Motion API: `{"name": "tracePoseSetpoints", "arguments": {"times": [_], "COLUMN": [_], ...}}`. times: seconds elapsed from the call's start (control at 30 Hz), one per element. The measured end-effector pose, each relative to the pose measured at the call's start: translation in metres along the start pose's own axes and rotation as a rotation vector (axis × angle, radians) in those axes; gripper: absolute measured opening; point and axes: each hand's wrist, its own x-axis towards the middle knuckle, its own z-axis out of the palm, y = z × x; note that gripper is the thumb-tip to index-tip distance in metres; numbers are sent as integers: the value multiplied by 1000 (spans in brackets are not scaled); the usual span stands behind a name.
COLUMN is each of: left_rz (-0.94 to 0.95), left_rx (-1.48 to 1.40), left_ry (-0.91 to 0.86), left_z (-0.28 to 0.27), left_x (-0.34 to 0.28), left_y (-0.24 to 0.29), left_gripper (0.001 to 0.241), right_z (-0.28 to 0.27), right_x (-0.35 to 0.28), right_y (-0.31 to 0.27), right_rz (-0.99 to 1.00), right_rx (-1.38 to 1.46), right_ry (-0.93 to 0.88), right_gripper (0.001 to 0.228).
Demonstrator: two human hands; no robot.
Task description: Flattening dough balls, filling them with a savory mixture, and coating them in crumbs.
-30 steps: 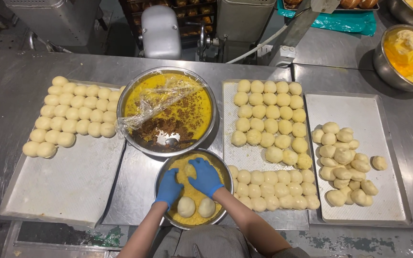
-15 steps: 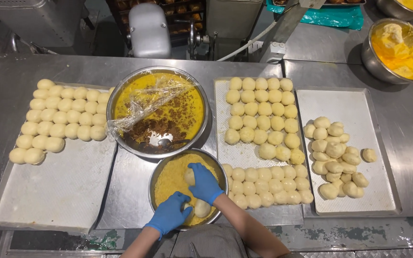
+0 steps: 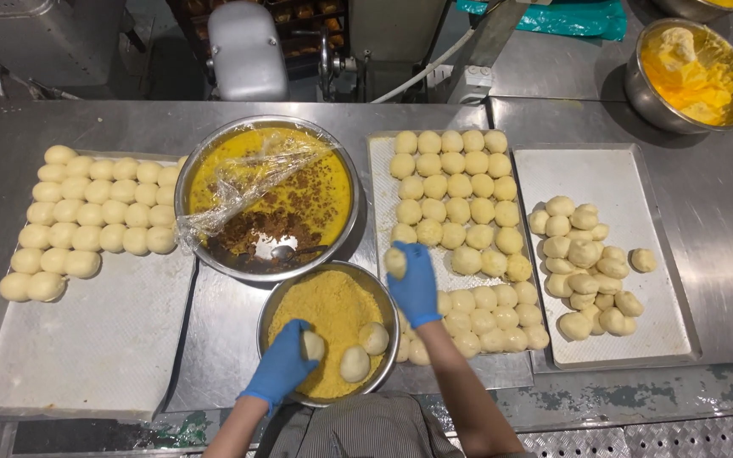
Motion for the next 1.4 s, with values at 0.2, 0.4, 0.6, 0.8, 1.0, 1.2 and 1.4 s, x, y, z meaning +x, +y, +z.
{"name": "tracePoseSetpoints", "arguments": {"times": [0.2,0.4,0.6,0.8,1.0,1.2,1.4], "left_rz": [-98,113,63,-12,-148,-119,-9], "left_rx": [-51,-29,3,-119,-281,-179,-181], "left_ry": [61,133,206,258,249,254,391], "left_z": [-12,14,0,27,18,6,-5], "left_x": [36,58,42,55,54,45,30], "left_y": [-10,-37,-23,-82,-89,-73,-45], "left_gripper": [71,81,81,48,42,37,31], "right_z": [-27,-28,46,104,98,108,95], "right_x": [9,3,-39,-58,-67,-58,-53], "right_y": [98,48,-21,-6,-65,-91,-99], "right_rz": [157,-6,4,287,126,-115,-417], "right_rx": [-401,-461,-34,-129,15,-235,-605], "right_ry": [3,104,-375,-727,-575,-607,-571], "right_gripper": [58,54,74,113,90,70,68]}}
